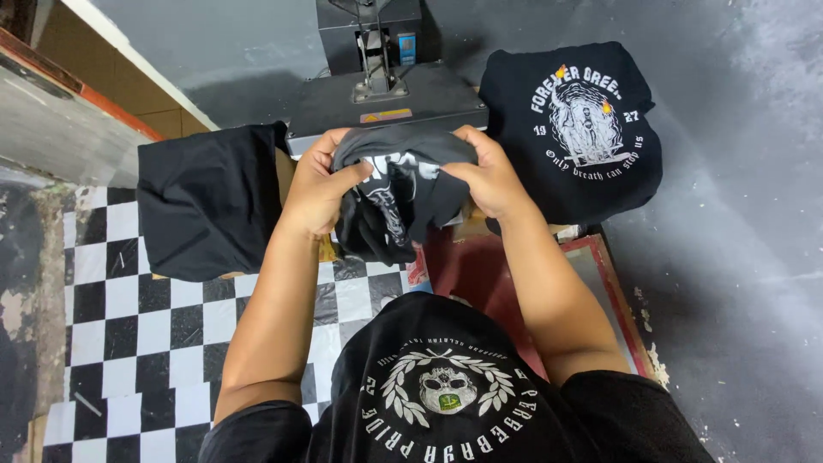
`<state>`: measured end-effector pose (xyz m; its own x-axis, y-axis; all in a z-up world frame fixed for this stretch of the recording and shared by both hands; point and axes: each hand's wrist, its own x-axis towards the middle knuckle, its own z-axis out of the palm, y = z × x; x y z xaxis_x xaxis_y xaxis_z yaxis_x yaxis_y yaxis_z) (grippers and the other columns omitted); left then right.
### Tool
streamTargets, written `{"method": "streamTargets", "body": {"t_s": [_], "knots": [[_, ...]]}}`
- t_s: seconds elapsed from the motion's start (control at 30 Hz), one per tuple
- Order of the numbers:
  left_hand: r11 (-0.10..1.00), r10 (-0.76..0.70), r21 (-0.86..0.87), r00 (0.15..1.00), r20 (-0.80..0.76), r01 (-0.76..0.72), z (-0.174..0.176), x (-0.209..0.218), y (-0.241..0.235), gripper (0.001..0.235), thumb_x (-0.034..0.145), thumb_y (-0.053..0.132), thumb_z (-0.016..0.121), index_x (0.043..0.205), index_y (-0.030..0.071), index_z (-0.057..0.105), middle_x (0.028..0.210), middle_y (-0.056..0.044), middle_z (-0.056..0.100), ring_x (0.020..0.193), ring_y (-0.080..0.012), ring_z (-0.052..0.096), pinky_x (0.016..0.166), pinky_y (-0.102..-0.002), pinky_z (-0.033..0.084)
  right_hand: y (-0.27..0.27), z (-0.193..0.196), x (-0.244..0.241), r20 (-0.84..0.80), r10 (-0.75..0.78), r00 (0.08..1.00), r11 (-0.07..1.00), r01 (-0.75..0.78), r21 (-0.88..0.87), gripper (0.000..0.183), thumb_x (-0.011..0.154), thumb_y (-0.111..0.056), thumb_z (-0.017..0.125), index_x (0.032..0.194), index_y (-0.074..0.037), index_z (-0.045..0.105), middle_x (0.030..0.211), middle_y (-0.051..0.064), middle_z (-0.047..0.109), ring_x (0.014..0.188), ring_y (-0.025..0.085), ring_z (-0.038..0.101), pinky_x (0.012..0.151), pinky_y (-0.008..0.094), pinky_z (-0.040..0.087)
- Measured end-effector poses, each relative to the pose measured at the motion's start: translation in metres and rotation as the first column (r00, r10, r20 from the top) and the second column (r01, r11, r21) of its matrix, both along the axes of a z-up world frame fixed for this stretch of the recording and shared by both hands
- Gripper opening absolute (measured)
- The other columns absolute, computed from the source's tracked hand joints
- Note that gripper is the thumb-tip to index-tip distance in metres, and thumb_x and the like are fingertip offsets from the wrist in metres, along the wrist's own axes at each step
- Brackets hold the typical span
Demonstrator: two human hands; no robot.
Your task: The person applies graphics to t-shirts using a heat press machine.
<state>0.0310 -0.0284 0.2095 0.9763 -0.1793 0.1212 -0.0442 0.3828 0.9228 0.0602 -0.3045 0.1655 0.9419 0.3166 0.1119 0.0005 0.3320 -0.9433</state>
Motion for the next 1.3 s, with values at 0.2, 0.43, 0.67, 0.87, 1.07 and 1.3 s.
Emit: {"method": "streamTargets", "body": {"t_s": [0.2, 0.43, 0.67, 0.87, 1.07, 1.3], "knots": [[0.794, 0.19, 0.549, 0.965, 0.18, -0.259, -0.01, -0.003, -0.003, 0.023, 0.092, 0.005, 0.074, 0.114, 0.002, 0.07, 0.096, 0.0, 0.07, 0.087, -0.0059, 0.06, 0.079, -0.023, 0.05, -0.001, 0.014, 0.001, 0.005, 0.011, 1.0, 1.0, -0.011, 0.025, 0.036, 0.086, 0.014, 0.065, 0.116, -0.005, 0.059, 0.111, 0.003, 0.064, 0.104, 0.011, 0.064, 0.092, 0.027, 0.054], [0.699, 0.227, 0.645, 0.951, 0.209, -0.309, -0.031, -0.004, -0.002, 0.019, 0.093, 0.011, 0.074, 0.109, 0.002, 0.068, 0.087, 0.0, 0.069, 0.08, -0.0057, 0.058, 0.074, -0.025, 0.049, 0.006, 0.032, -0.002, -0.093, -0.025, 0.995, 0.989, 0.039, 0.144, 0.034, 0.09, 0.011, 0.06, 0.12, -0.006, 0.057, 0.11, 0.007, 0.067, 0.1, 0.015, 0.067, 0.088, 0.031, 0.057], [0.83, 0.259, 0.497, 0.964, 0.058, -0.253, -0.053, 0.005, 0.004, 0.014, 0.092, 0.01, 0.074, 0.103, 0.004, 0.069, 0.086, 0.002, 0.064, 0.078, -0.0055, 0.055, 0.071, -0.023, 0.045, 0.002, 0.024, 0.006, -0.039, -0.103, 0.994, 0.986, 0.108, 0.13, 0.035, 0.092, 0.008, 0.062, 0.124, -0.003, 0.057, 0.113, 0.009, 0.067, 0.102, 0.015, 0.067, 0.09, 0.032, 0.057], [0.962, 0.232, 0.157, 0.972, -0.048, -0.222, -0.058, 0.017, 0.01, 0.007, 0.097, 0.008, 0.067, 0.103, 0.005, 0.065, 0.089, 0.004, 0.064, 0.08, -0.0037, 0.054, 0.072, -0.021, 0.044, 0.001, 0.009, 0.007, -0.158, -0.083, 0.984, 0.995, 0.092, 0.05, 0.036, 0.095, 0.002, 0.063, 0.131, 0.004, 0.061, 0.121, 0.012, 0.071, 0.107, 0.017, 0.069, 0.094, 0.031, 0.055], [0.939, 0.245, 0.264, 0.967, -0.063, -0.221, -0.042, 0.02, 0.027, 0.009, 0.093, 0.008, 0.07, 0.101, 0.004, 0.066, 0.083, 0.005, 0.064, 0.07, -0.0033, 0.052, 0.063, -0.022, 0.041, 0.007, 0.013, 0.005, -0.161, -0.115, 0.98, 0.992, 0.122, 0.034, 0.036, 0.093, 0.004, 0.062, 0.128, 0.001, 0.061, 0.117, 0.011, 0.072, 0.105, 0.017, 0.069, 0.093, 0.031, 0.055], [0.918, 0.239, 0.338, 0.969, -0.061, -0.205, -0.047, 0.026, 0.05, 0.009, 0.094, 0.008, 0.071, 0.101, 0.003, 0.071, 0.086, 0.004, 0.068, 0.074, -0.0029, 0.057, 0.067, -0.021, 0.045, 0.017, 0.012, 0.003, -0.064, -0.042, 0.997, 0.999, 0.042, -0.001, 0.038, 0.088, 0.011, 0.067, 0.125, 0.002, 0.063, 0.119, 0.009, 0.071, 0.107, 0.015, 0.068, 0.097, 0.03, 0.055]]}}
